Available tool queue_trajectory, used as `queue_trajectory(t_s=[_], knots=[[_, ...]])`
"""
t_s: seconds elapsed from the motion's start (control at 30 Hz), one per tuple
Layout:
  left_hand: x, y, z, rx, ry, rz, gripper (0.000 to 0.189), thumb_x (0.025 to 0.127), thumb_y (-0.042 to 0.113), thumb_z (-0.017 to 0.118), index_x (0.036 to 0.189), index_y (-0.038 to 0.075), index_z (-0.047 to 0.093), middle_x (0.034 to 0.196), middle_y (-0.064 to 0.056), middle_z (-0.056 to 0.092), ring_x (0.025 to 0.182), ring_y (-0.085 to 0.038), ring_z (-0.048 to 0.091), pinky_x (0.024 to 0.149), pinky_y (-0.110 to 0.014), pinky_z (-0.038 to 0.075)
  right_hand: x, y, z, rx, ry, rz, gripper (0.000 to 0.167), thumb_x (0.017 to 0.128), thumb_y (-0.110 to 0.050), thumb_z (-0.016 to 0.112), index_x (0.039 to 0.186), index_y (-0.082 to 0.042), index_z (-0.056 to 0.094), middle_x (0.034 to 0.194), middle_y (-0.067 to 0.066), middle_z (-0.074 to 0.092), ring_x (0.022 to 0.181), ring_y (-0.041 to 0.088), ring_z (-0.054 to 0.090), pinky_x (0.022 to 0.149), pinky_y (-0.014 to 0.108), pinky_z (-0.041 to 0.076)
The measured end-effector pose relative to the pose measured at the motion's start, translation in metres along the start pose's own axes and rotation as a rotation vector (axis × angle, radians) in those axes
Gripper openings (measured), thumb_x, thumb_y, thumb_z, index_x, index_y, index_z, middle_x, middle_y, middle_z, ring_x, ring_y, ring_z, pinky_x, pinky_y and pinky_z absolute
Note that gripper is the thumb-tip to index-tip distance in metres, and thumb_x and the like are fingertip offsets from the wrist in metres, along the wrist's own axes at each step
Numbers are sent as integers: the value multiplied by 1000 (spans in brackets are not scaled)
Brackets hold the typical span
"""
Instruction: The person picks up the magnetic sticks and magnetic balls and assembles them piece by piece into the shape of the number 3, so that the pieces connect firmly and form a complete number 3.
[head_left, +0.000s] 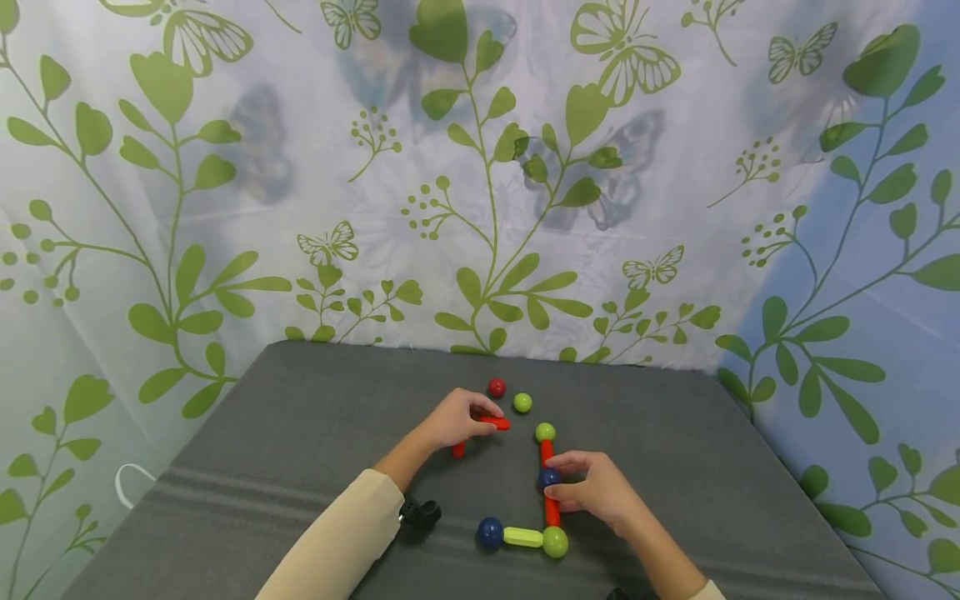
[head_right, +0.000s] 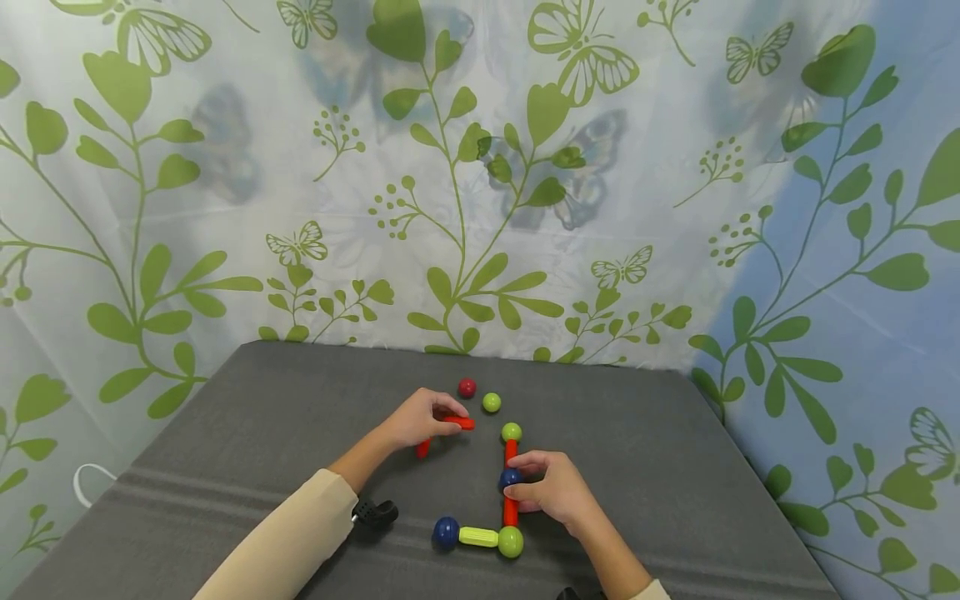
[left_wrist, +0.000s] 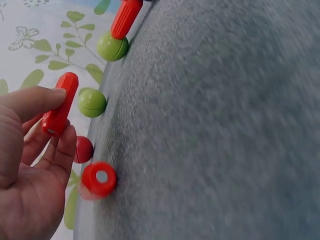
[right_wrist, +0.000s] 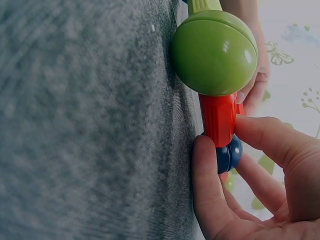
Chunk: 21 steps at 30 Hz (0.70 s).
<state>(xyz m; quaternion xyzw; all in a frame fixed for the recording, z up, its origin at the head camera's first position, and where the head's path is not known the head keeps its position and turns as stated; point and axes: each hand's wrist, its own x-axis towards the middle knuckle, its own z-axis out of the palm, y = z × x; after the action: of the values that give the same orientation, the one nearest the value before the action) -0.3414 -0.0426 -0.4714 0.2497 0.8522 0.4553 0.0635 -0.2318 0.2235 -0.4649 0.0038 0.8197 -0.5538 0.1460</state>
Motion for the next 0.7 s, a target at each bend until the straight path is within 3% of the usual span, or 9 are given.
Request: queue_trajectory(t_s=[0.33, 0.7], knots=[[7, 8, 8, 8, -51, -44, 19, 91, 13, 78, 109, 21, 79, 109, 5, 74, 98, -12, 64, 85, -31, 56, -3, 1, 0, 18, -21, -31, 49, 80, -2, 85, 125, 5, 67, 121, 23, 64, 87, 24, 74, 75, 41, 63], [6, 12, 11, 9, -51, -70, 20, 91, 13, 78, 109, 21, 79, 110, 3, 74, 97, -16, 63, 88, -35, 56, -2, 3, -2, 29, -40, -49, 49, 80, -2, 85, 126, 6, 67, 120, 23, 64, 88, 24, 74, 75, 42, 63]])
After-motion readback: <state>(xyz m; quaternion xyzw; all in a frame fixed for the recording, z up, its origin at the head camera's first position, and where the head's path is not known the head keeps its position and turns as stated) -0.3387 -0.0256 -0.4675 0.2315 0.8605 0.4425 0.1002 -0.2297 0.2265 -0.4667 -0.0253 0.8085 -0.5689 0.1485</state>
